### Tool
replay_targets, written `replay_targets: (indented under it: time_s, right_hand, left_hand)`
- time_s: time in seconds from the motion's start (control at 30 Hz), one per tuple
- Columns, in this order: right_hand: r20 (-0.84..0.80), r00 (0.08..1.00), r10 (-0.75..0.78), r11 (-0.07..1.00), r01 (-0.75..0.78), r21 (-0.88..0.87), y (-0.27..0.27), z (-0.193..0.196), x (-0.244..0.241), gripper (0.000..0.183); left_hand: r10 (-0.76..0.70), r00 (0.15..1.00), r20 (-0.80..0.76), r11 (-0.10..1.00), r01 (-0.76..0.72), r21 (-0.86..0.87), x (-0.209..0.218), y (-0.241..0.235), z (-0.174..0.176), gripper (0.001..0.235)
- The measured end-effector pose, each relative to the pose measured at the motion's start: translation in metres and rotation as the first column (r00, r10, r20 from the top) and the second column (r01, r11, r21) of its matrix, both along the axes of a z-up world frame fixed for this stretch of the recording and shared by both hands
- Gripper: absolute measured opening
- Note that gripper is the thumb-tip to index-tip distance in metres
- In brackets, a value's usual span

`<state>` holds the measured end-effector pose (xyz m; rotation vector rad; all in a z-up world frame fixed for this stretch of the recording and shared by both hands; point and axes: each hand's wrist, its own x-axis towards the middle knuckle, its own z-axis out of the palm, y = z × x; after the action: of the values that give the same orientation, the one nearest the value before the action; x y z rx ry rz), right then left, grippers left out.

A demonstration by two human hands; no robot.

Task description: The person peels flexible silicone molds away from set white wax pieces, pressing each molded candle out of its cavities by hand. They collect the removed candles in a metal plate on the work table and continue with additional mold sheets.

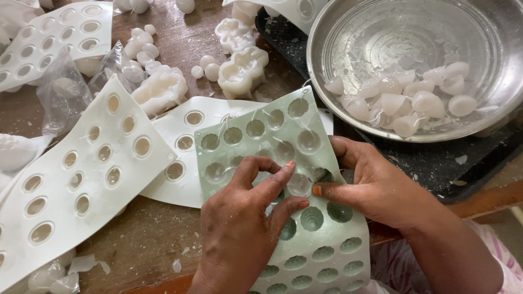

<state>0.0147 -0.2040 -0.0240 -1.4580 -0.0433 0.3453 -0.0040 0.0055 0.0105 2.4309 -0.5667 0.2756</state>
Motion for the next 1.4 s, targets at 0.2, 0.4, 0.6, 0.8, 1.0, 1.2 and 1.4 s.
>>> replay_targets:
  time_s: [0.2,0.4,0.6,0.8,1.0,1.2,1.4]
  right_hand:
    - [-0.042,0.998,-0.042,0.999,0.043,0.022,0.003,0.002,0.0,0.07]
    - [-0.005,1.0,-0.025,0.999,0.025,0.03,0.002,-0.004,0.001,0.065]
    - [0.062,0.998,0.016,0.997,-0.021,0.08,0.001,0.001,-0.001,0.064]
    - [0.048,0.999,0.016,0.992,-0.022,0.122,0.0,-0.004,0.001,0.063]
    - [0.04,0.998,0.038,0.993,-0.042,0.114,0.001,-0.003,0.001,0.064]
    - [0.013,0.998,0.057,0.998,-0.057,0.037,0.0,0.001,0.003,0.066]
    - [-0.005,0.998,0.07,0.986,-0.07,-0.151,-0.011,0.009,0.0,0.055]
  left_hand:
    - [-0.009,1.0,-0.019,1.0,0.009,-0.013,-0.001,-0.002,0.003,0.047]
    - [-0.055,0.995,0.081,0.998,0.058,-0.03,0.002,-0.001,-0.013,0.048]
    - [-0.148,0.986,0.08,0.987,0.152,-0.052,0.003,-0.004,-0.014,0.049]
    - [-0.216,0.97,0.113,0.964,0.231,-0.135,0.007,0.0,-0.021,0.038]
    - [-0.153,0.969,-0.196,0.964,0.102,-0.245,0.011,-0.001,-0.008,0.031]
    - [-0.175,0.964,-0.201,0.938,0.101,-0.332,0.01,0.004,-0.006,0.032]
    - [-0.166,0.968,-0.188,0.901,0.071,-0.429,0.011,0.005,-0.007,0.036]
